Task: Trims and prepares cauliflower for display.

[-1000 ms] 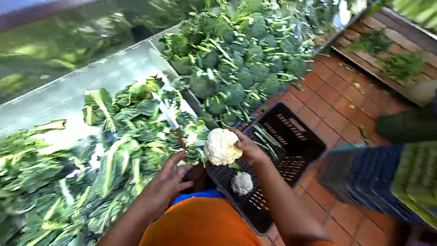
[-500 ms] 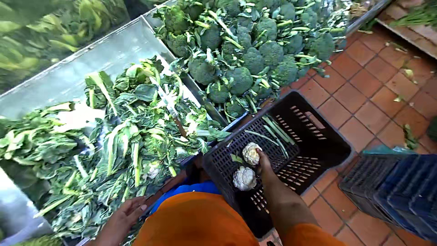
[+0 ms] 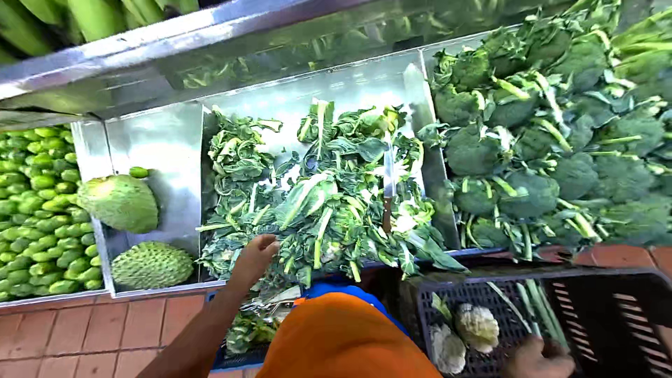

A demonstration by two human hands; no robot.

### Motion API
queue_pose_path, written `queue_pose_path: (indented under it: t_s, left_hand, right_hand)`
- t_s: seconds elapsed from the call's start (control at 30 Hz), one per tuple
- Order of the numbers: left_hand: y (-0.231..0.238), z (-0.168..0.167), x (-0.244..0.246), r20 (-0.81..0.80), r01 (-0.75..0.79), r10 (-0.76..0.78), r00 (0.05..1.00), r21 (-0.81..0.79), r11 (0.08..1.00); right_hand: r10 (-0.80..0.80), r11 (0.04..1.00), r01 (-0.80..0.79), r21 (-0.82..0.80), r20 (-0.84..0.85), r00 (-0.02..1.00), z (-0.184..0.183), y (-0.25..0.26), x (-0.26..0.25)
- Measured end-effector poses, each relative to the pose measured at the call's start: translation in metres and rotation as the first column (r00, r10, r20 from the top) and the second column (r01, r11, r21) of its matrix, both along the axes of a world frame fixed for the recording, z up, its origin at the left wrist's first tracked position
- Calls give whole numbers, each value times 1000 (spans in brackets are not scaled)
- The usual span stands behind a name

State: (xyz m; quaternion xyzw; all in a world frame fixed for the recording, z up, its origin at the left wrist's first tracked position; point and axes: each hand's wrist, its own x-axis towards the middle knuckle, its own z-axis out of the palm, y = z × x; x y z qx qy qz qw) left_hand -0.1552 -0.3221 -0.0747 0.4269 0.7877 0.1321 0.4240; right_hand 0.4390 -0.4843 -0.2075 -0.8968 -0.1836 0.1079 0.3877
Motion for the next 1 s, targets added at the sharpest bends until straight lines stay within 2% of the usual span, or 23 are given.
queue_pose_path:
  t_s: [0.03, 0.1, 0.17, 0.23, 0.3, 0.37, 0.43, 0.47, 0.53, 0.63, 0.73, 0.83, 0.93, 1.0]
  left_hand:
    - [16, -1, -4, -46, 31, -30, 998, 21, 999]
    - [51, -9, -1, -124, 95, -89, 988, 42, 995]
    - [82, -33, 14, -258, 184, -159, 953, 74, 980]
    - [112, -59, 28, -325, 249, -203, 924, 105, 963]
    - [144, -79, 32, -263, 229, -207, 942, 59, 972]
    - [168, -93, 21, -107, 178, -173, 979, 40, 983]
    - [183, -105, -2, 85, 163, -167, 982, 56, 985]
    - [187, -109, -12, 171, 160, -167, 971, 53, 986]
    - [196, -112, -22, 235, 191, -194, 952, 37, 981]
    - [195, -102, -12, 201, 200, -215, 956, 92, 976]
    - [174, -84, 10, 14, 339, -347, 938, 189, 922]
    - [159, -70, 25, -53, 412, -417, 907, 308, 857]
    - [181, -58, 24, 47, 360, -402, 914, 361, 860]
    - [214, -42, 20, 115, 316, -382, 917, 373, 872]
  right_hand:
    - [98, 990, -104, 98, 60, 993, 32, 22, -20]
    - [342, 910, -351, 221, 79, 936, 91, 68, -65]
    - [580, 800, -577, 167, 36, 814, 123, 115, -107]
    - [744, 659, -751, -45, -103, 660, 123, 168, -144]
    - [775, 535, -824, -186, -279, 566, 91, 219, -177]
    - [766, 463, -839, -288, -346, 542, 46, 255, -200]
    - [754, 414, -825, -384, -364, 547, 16, 278, -215]
    - [744, 404, -797, -450, -346, 572, 10, 285, -223]
    - [710, 372, -709, -599, -309, 633, 10, 298, -240]
    - [692, 309, -644, -700, -299, 657, 10, 309, -254]
    - [709, 300, -628, -718, -273, 650, 3, 319, -257]
    - [729, 265, -646, -716, -290, 620, -4, 324, -250]
    - [697, 312, -693, -650, -339, 631, -8, 326, -241]
    - [639, 416, -713, -565, -376, 671, -3, 327, -238]
